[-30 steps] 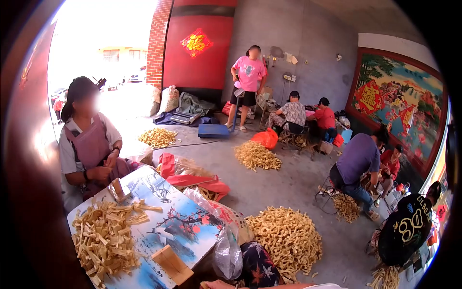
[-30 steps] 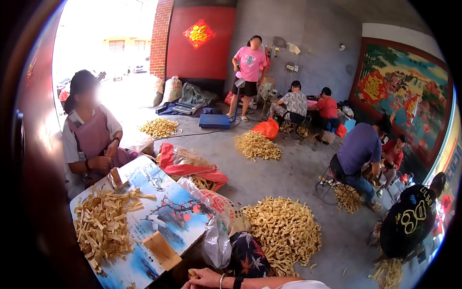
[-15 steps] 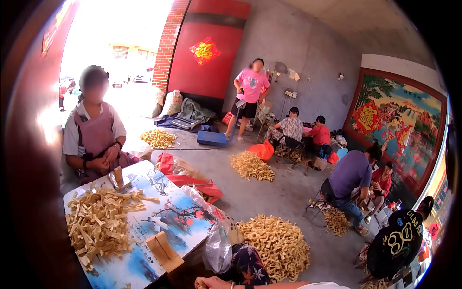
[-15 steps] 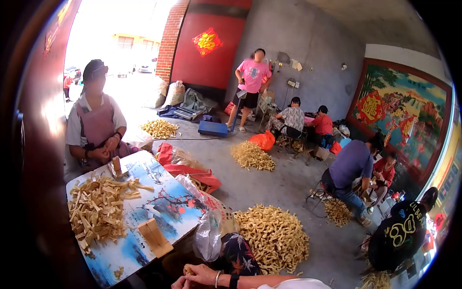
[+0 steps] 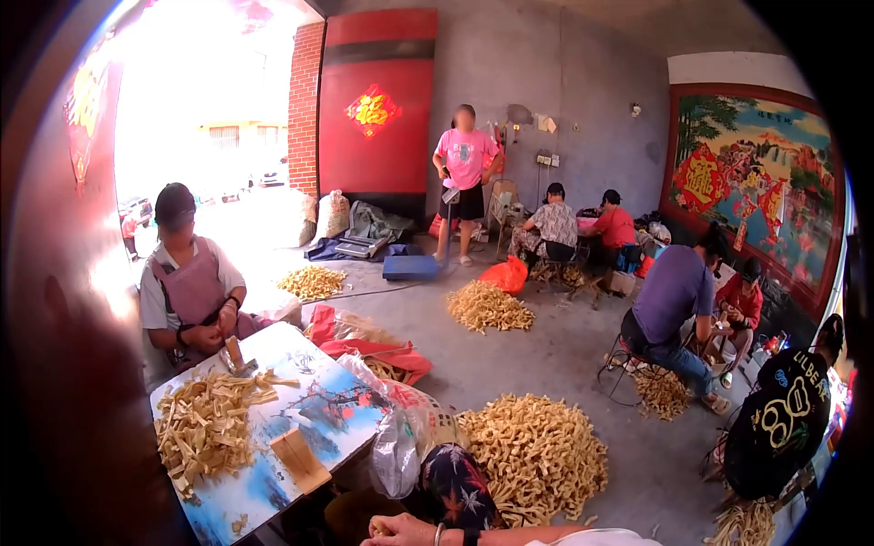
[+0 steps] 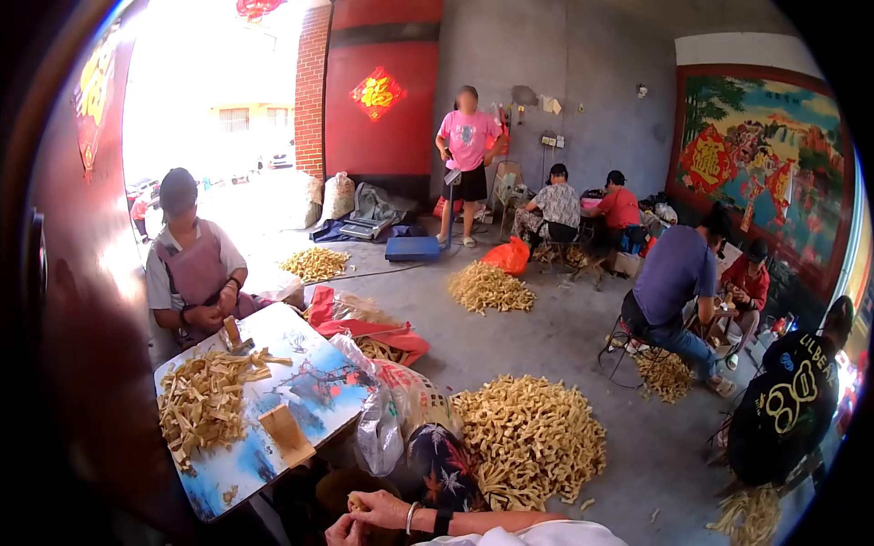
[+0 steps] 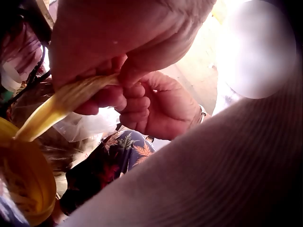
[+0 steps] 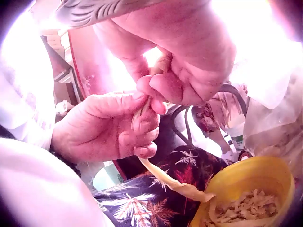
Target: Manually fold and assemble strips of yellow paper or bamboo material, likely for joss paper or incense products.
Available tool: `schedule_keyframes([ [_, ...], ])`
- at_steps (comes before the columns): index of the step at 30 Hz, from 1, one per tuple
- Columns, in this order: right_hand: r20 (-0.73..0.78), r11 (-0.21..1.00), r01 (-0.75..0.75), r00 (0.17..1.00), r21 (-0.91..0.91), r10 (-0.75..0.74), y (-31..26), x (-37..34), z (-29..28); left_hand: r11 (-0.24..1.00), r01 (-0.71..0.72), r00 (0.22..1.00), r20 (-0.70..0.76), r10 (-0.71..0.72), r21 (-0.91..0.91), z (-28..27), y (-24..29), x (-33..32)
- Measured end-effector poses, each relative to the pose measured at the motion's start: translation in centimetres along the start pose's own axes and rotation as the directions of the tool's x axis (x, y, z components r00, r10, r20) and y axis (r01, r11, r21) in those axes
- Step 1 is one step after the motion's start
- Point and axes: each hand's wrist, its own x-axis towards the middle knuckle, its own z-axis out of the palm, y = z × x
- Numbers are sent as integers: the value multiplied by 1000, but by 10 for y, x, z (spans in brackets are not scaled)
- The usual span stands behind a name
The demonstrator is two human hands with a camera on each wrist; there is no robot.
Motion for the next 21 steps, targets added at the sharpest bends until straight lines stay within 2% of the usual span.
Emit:
schedule_keyframes([
  [4, 1, 997, -8, 1000, 78, 8, -7, -12, -6, 997, -49, 998, -52, 47, -52, 9, 10, -5],
  [7, -2, 991, 0, 1000, 135, 0, -3, -17, -9, 990, -75, 995, -50, 81, 116, 11, 6, -6],
  [11, -27, 985, 40, 999, 168, -36, 12, -22, -9, 993, -102, 994, -20, 103, 58, 18, 14, -5],
  [13, -27, 979, -2, 1000, 205, 7, 16, -26, -11, 989, -128, 992, -11, 129, 72, 22, 17, -4],
  [19, 18, 921, -81, 997, 380, 80, 21, -35, -4, 959, -175, 985, 32, 172, 221, 21, 9, -6],
  [20, 22, 915, -88, 996, 394, 86, 16, -35, -7, 953, -198, 980, 30, 196, 229, 22, 9, -3],
  [21, 6, 939, -73, 997, 335, 75, 14, -35, -7, 953, -192, 981, 16, 193, 234, 23, 6, -2],
])
